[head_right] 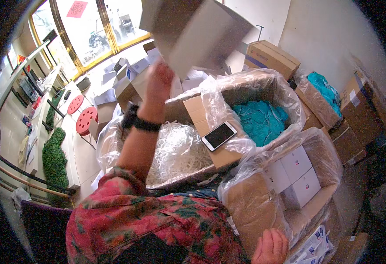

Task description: Packing face masks into white boxes and organizing shipping cartons.

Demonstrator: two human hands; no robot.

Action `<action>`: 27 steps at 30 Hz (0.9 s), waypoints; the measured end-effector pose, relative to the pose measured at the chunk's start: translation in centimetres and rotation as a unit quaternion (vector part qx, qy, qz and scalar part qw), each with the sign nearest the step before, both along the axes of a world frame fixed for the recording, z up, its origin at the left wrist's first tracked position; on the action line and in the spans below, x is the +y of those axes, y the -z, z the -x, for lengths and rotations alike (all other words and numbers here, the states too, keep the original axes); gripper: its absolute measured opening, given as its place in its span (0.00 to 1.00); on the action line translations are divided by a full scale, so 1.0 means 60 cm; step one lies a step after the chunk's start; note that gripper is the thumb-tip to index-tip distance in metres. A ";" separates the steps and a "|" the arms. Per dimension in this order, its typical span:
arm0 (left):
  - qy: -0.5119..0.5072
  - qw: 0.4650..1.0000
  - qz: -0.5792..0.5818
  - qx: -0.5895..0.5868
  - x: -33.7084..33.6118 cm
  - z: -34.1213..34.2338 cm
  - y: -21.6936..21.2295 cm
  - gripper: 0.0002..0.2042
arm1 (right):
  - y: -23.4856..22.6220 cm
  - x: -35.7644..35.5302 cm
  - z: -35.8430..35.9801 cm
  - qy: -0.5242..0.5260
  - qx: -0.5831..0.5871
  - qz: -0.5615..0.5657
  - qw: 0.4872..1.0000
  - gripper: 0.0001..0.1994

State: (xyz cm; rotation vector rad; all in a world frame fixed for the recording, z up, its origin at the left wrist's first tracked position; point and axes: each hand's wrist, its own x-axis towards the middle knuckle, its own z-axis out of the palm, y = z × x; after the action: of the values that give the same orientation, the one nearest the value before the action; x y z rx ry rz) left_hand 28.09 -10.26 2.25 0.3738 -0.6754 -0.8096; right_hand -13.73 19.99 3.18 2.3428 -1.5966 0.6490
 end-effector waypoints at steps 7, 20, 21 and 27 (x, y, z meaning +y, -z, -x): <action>-0.060 0.993 -0.089 0.042 -0.023 -0.054 0.017 0.11 | 0.055 0.007 0.018 0.026 -0.028 -0.121 0.992 0.09; 0.276 0.855 -0.244 -0.366 0.106 0.334 0.171 0.07 | 0.117 0.000 0.074 0.133 -0.119 -0.159 0.971 0.04; 0.299 0.839 -0.234 -0.391 0.124 0.360 0.160 0.07 | 0.125 0.007 0.083 0.158 -0.130 -0.158 0.966 0.05; 0.397 0.737 -0.157 -0.524 0.157 0.461 0.196 0.07 | 0.171 0.013 0.168 0.252 -0.163 -0.166 0.939 0.06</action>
State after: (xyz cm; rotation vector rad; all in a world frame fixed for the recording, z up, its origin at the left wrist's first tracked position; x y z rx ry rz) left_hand 0.40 -0.84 -9.51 0.9061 -1.8536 -1.5499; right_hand -23.78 20.76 -7.10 1.9461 -2.5099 0.7142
